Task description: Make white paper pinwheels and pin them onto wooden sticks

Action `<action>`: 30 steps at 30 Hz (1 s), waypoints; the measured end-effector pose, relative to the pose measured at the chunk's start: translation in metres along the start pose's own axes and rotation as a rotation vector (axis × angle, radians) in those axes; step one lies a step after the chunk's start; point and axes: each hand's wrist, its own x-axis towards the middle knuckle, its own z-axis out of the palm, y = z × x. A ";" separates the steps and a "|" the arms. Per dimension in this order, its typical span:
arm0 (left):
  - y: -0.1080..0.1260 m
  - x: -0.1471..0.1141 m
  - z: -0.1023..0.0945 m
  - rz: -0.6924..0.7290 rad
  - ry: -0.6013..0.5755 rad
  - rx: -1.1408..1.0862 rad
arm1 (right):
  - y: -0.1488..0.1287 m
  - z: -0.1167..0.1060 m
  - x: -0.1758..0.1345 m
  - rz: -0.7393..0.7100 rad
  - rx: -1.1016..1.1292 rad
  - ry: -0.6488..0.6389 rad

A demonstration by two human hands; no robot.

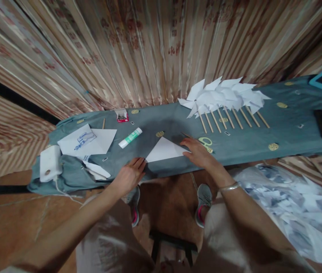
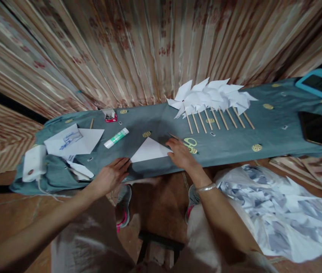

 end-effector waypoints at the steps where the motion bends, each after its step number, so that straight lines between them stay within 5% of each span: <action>1: 0.000 -0.002 0.003 0.002 0.022 -0.005 | 0.004 0.001 -0.003 -0.024 0.042 0.008; 11: -0.005 -0.009 0.017 0.013 0.152 -0.117 | 0.022 0.007 -0.014 -0.059 0.160 0.027; 22: 0.010 -0.019 0.032 -0.076 0.281 -0.169 | 0.000 0.010 -0.009 0.016 0.081 0.116; 30: 0.002 0.008 0.018 -0.193 0.361 -0.345 | -0.011 0.017 -0.001 0.085 0.090 0.131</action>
